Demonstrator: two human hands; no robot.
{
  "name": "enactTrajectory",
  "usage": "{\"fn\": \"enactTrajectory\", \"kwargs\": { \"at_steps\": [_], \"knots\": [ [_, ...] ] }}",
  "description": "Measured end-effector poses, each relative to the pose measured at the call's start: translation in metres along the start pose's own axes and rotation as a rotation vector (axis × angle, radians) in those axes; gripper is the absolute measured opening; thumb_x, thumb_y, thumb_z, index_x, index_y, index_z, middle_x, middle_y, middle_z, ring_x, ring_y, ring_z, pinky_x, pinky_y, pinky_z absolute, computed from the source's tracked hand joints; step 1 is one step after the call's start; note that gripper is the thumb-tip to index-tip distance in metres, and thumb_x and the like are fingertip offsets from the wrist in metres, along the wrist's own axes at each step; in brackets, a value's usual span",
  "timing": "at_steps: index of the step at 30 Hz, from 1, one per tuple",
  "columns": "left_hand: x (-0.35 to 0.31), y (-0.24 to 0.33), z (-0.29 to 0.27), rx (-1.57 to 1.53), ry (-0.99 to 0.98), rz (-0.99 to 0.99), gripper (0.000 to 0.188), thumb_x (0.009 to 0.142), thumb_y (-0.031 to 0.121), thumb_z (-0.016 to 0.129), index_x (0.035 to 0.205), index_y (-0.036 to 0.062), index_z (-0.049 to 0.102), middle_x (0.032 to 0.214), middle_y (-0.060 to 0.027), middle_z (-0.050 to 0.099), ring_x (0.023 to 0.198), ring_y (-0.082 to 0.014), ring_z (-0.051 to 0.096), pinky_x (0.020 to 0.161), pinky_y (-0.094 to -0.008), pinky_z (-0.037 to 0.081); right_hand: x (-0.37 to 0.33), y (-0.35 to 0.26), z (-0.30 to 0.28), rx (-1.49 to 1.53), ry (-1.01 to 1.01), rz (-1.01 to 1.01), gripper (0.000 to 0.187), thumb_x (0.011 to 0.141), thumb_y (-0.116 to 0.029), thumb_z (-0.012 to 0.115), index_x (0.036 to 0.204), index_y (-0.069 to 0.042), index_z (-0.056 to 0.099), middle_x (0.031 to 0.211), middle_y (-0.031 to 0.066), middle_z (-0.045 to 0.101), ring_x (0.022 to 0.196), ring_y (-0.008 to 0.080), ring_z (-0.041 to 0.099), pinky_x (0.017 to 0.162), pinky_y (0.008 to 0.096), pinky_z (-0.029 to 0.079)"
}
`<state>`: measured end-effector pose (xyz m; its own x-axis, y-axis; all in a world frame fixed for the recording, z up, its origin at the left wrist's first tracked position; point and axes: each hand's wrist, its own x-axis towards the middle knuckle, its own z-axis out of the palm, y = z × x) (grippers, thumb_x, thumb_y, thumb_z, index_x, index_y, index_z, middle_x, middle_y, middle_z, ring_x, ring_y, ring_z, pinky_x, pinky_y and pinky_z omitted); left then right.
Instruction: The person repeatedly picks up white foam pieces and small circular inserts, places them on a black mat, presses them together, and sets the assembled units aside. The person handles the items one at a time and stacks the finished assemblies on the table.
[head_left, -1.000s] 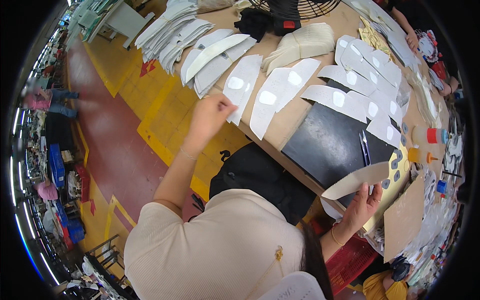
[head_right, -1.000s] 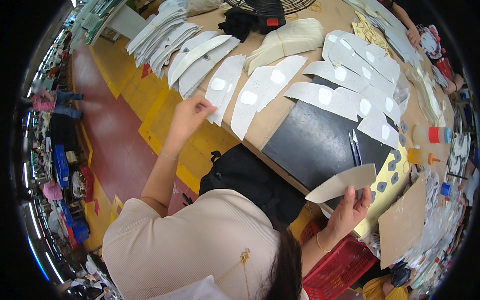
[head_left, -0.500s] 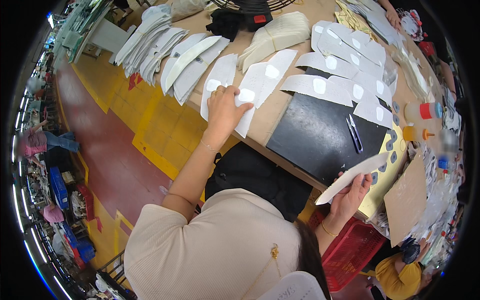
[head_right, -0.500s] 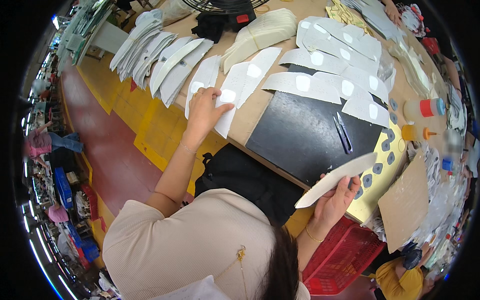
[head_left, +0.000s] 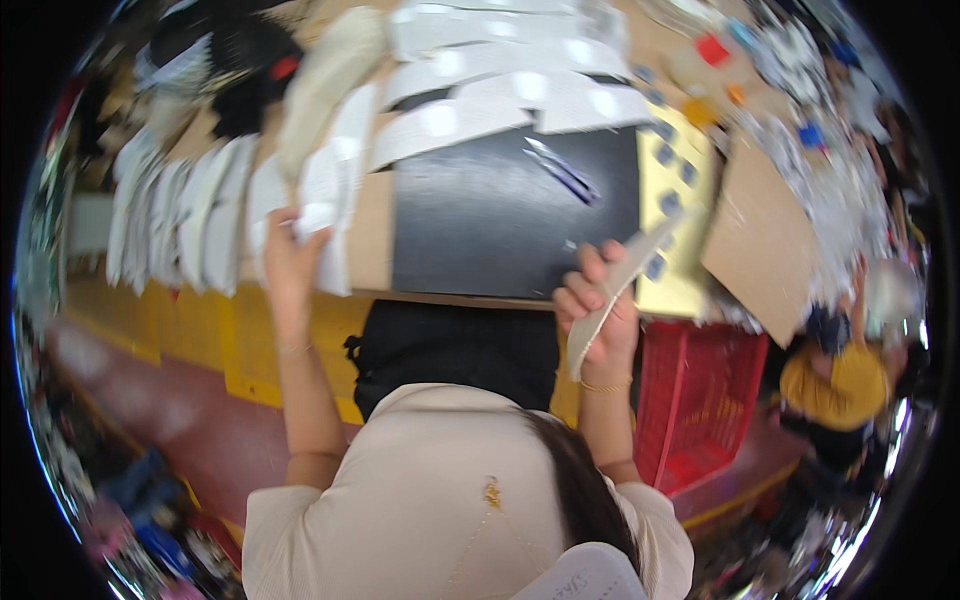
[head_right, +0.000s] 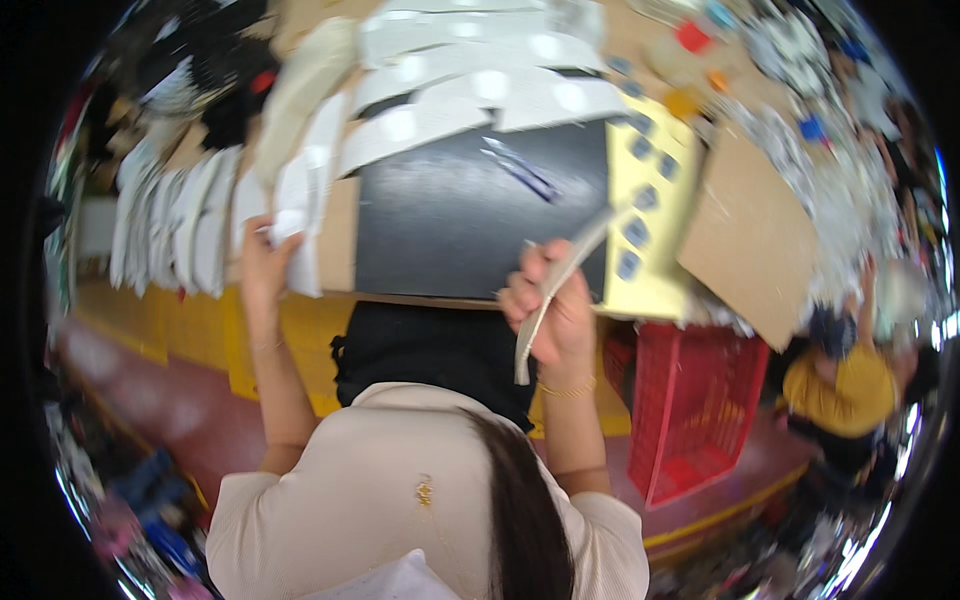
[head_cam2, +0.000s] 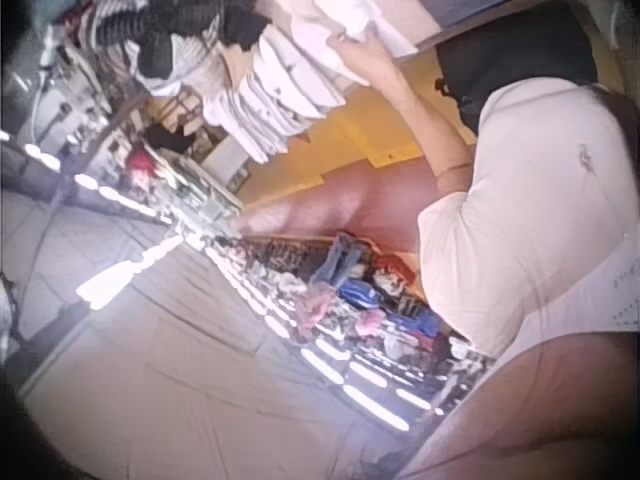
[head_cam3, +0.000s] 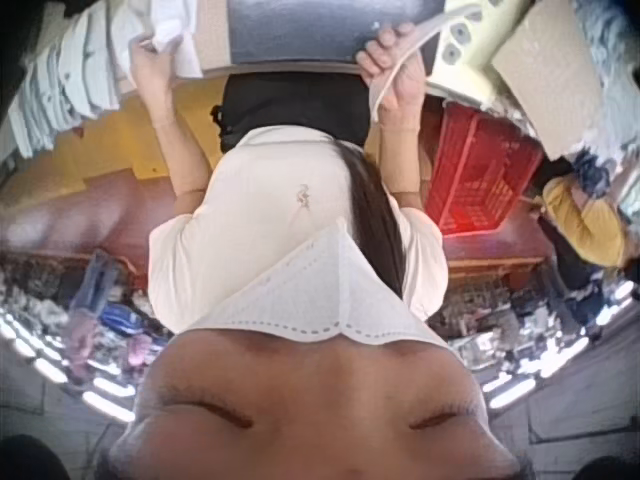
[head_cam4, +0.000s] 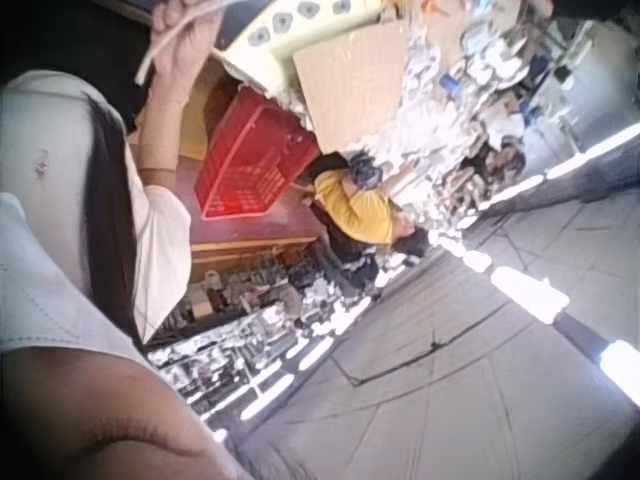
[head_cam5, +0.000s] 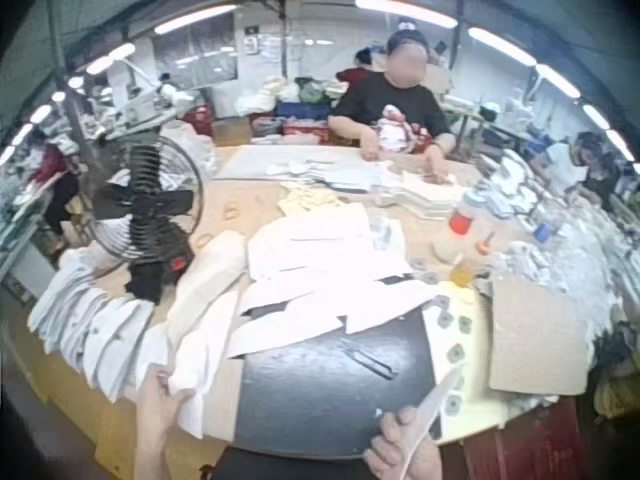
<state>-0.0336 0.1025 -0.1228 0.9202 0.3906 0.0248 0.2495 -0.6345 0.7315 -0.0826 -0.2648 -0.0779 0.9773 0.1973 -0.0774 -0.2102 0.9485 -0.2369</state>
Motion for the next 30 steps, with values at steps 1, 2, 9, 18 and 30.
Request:
{"fn": "enactTrajectory", "kwargs": {
  "at_steps": [1,2,9,18,30],
  "knots": [
    [-0.003,0.014,-0.008,0.008,-0.03,-0.105,0.041,0.078,0.013,0.08,0.111,0.0011,0.059,0.088,-0.0079,0.062,0.077,-0.0178,0.058,0.07,-0.032,0.049,-0.001,-0.002,0.004,0.173,-0.056,0.078,0.01,0.102,-0.017,0.05,0.11,-0.012,0.054,0.1,0.0065,0.051,0.066,0.0164,0.053,0.056,0.0263,0.045],
    [-0.006,0.015,-0.014,-0.03,-0.014,-0.07,0.04,0.08,0.011,0.078,0.114,0.0015,0.06,0.087,-0.0058,0.061,0.075,-0.0146,0.055,0.067,-0.0295,0.048,0.0,-0.003,0.006,0.287,-0.098,0.127,0.012,0.103,-0.019,0.048,0.111,-0.012,0.054,0.099,0.0063,0.049,0.066,0.0167,0.051,0.053,0.0259,0.044],
    [-0.019,0.104,-0.07,-0.087,0.115,0.065,0.029,0.087,0.004,0.072,0.115,0.0003,0.065,0.094,-0.0036,0.063,0.073,-0.0088,0.053,0.066,-0.0219,0.044,0.008,0.017,-0.001,0.377,-0.313,0.138,0.02,0.1,-0.037,0.052,0.1,-0.018,0.059,0.111,0.0006,0.052,0.099,0.0189,0.05,0.08,0.035,0.043],
    [-0.052,0.191,-0.033,-0.68,-0.348,0.298,0.026,0.084,-0.003,0.073,0.109,-0.0028,0.065,0.102,-0.0065,0.064,0.092,-0.0121,0.061,0.082,-0.0229,0.047,0.003,0.011,0.006,0.188,-0.332,0.037,0.021,0.1,-0.037,0.054,0.094,-0.017,0.057,0.11,0.0007,0.052,0.102,0.0189,0.051,0.082,0.0351,0.042],
    [-0.093,0.198,0.039,-0.465,-0.733,0.875,0.043,0.067,0.019,0.088,0.105,0.0107,0.071,0.112,-0.0066,0.052,0.1,-0.0238,0.051,0.083,-0.035,0.048,-0.007,0.009,0.004,-0.448,-0.286,-0.219,0.026,0.098,-0.035,0.06,0.084,-0.014,0.053,0.111,0.005,0.046,0.111,0.0208,0.051,0.101,0.04,0.042]
  ]
}}
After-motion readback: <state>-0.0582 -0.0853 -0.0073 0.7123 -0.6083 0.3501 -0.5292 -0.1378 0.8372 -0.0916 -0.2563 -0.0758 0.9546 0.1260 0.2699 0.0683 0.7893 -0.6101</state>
